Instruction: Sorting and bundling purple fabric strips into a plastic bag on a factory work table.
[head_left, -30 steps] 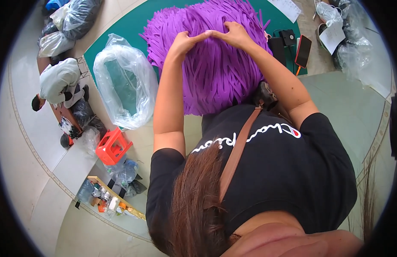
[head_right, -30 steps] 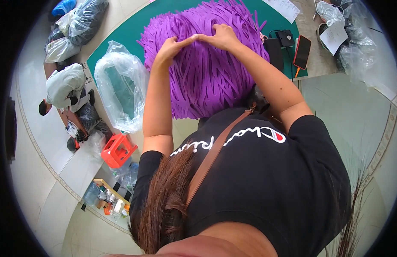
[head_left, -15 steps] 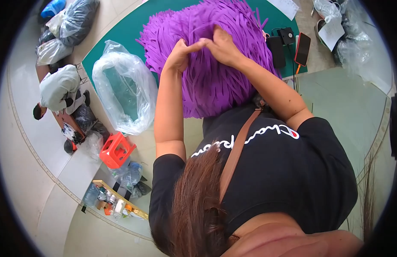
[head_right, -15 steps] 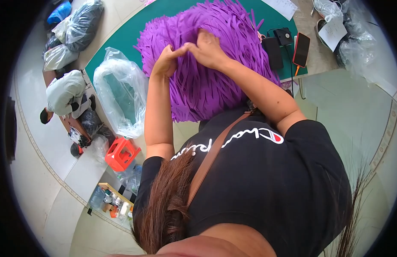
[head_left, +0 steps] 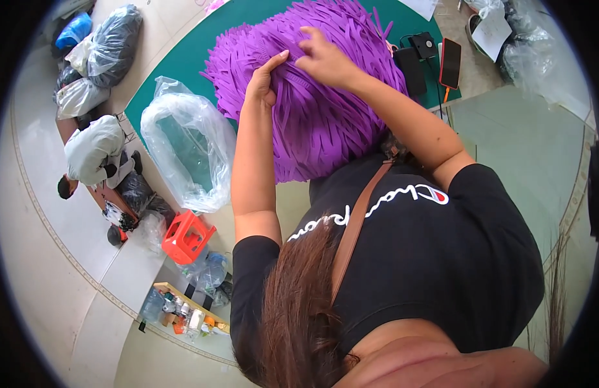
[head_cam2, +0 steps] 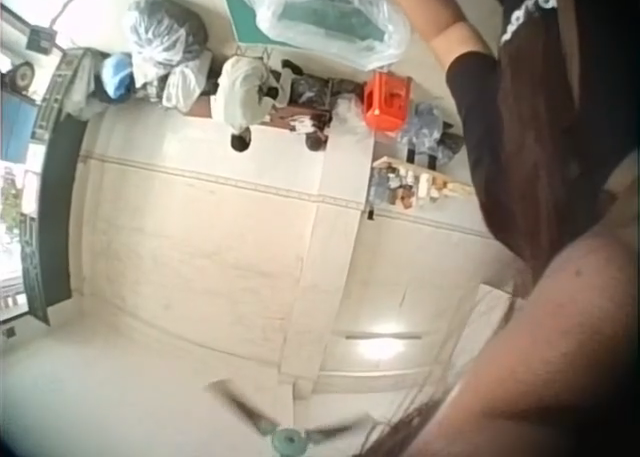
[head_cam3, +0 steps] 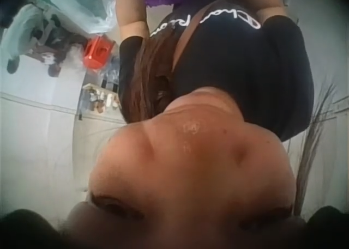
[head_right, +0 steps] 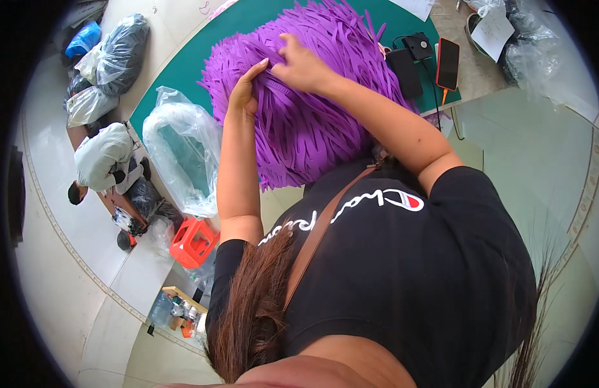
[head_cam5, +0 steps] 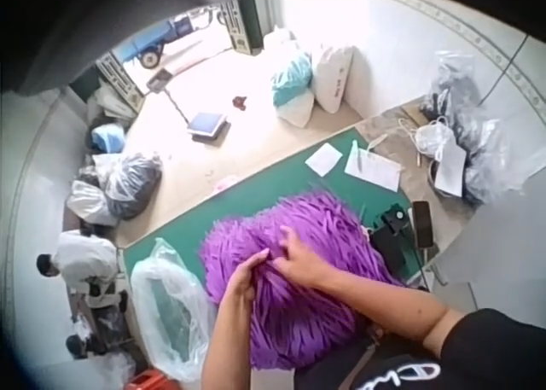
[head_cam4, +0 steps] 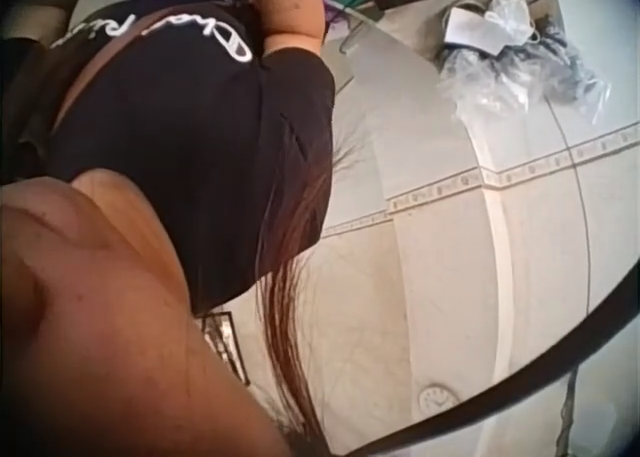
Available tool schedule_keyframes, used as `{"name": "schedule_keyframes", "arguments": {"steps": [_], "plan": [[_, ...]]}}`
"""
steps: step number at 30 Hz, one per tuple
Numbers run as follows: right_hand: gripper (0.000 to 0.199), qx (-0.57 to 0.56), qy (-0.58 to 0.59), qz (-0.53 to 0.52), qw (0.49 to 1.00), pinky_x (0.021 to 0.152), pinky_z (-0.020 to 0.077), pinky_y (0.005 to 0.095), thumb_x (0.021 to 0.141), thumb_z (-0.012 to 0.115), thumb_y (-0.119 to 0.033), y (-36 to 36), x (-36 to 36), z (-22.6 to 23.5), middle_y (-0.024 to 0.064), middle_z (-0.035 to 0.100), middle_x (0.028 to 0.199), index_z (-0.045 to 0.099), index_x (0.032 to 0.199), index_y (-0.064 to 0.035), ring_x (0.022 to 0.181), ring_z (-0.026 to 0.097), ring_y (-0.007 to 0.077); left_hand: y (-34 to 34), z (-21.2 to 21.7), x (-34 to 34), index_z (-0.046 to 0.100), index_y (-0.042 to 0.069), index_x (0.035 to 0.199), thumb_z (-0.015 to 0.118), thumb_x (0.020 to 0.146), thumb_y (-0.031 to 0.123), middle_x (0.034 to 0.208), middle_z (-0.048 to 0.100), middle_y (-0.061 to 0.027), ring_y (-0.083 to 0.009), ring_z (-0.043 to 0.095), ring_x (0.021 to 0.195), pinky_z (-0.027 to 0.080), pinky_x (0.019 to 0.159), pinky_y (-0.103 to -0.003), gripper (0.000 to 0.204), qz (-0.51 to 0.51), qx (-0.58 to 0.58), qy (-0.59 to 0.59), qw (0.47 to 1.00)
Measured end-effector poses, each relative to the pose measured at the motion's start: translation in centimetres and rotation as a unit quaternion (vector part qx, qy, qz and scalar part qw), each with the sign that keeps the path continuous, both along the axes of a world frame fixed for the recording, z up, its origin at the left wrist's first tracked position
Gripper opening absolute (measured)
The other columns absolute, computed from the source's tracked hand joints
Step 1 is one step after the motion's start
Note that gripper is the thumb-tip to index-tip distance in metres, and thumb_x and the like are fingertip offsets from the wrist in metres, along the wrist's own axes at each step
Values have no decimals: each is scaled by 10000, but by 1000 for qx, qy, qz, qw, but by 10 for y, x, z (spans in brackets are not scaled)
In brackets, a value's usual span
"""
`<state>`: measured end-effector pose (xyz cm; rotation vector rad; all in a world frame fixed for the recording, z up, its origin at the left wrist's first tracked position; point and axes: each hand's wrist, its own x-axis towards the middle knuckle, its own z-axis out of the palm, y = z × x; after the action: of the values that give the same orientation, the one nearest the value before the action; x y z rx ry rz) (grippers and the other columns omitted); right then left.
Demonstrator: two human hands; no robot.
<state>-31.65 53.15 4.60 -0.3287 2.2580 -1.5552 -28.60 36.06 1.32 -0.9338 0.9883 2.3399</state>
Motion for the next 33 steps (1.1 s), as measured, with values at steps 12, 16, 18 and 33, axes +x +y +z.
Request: {"name": "schedule_keyframes", "arguments": {"steps": [12,16,18,33], "plan": [[548,163,-170,-50,971,736,458,297,822,629,-522,42,-11,-41,106,658,814,668,859,23,782,599,149,8,0,-11,626,-52,981,768,730,145,937,671,-159,-263,671,799,569,752,-395,349,33,-52,-48,997],[812,155,-128,-134,970,820,460,314,725,687,-608,24,-17,-37,188,610,1061,554,1132,81,955,576,202,10,5,-11,622,-67,994,774,734,169,969,667,-179,-270,669,830,562,762,-402,383,8,-63,-53,997],[913,138,-159,-112,971,866,448,324,694,705,-620,19,-20,-39,214,573,1133,486,1204,105,1024,557,225,11,7,-10,627,-83,971,788,730,198,939,668,-175,-246,672,784,560,706,-371,404,-10,-76,-25,997],[557,131,31,76,988,864,427,369,854,608,-429,5,1,17,242,607,977,518,1055,83,1009,561,274,30,16,-4,549,-3,1165,667,732,-2,1091,611,-84,-201,619,935,515,801,-316,449,-50,-170,229,957]]}}
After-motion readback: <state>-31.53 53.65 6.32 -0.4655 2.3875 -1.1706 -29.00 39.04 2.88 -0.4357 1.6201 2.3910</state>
